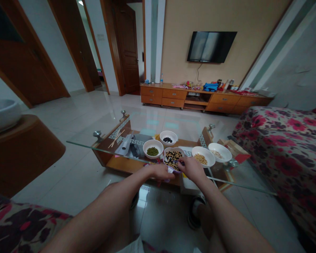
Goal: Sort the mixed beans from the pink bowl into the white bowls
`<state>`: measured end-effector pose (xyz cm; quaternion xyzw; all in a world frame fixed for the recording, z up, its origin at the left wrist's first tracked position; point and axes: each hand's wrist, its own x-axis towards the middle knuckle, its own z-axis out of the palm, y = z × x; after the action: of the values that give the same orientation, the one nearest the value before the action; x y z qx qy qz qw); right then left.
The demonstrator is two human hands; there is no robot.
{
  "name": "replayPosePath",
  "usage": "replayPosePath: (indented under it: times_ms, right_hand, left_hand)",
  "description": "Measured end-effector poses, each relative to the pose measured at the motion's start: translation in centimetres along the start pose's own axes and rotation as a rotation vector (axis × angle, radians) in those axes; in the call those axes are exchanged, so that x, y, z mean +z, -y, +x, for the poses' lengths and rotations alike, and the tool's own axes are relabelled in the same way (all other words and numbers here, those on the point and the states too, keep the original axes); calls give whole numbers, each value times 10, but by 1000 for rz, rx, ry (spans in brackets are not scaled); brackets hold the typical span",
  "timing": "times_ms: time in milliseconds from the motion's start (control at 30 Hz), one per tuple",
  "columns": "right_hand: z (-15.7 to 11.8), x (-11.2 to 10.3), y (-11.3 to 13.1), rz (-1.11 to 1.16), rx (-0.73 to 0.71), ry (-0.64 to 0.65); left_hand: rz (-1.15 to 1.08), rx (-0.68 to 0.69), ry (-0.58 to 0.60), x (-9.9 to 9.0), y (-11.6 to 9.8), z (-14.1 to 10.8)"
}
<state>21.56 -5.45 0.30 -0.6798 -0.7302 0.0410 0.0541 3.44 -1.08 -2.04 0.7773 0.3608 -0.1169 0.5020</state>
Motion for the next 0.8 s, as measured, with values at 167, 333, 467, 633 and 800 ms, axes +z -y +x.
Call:
replayPosePath:
  times_ms: [167, 333, 467, 633, 800]
  right_hand:
    - [0, 0, 2, 26, -8, -63]
    - [2, -3, 13, 80, 0, -177]
    - [6, -3, 29, 112, -50, -242]
    - [13, -1, 50, 129, -112, -283]
    - [15, -2, 49, 137, -121, -289]
  left_hand:
    - [10, -3, 1, 0, -2, -2]
    - [12, -15, 13, -2, -4, -3]
    - [21, -7, 5, -2, -3, -3]
    - [47, -12, -14, -1, -1, -2]
    - [42, 0, -9, -1, -1, -3]
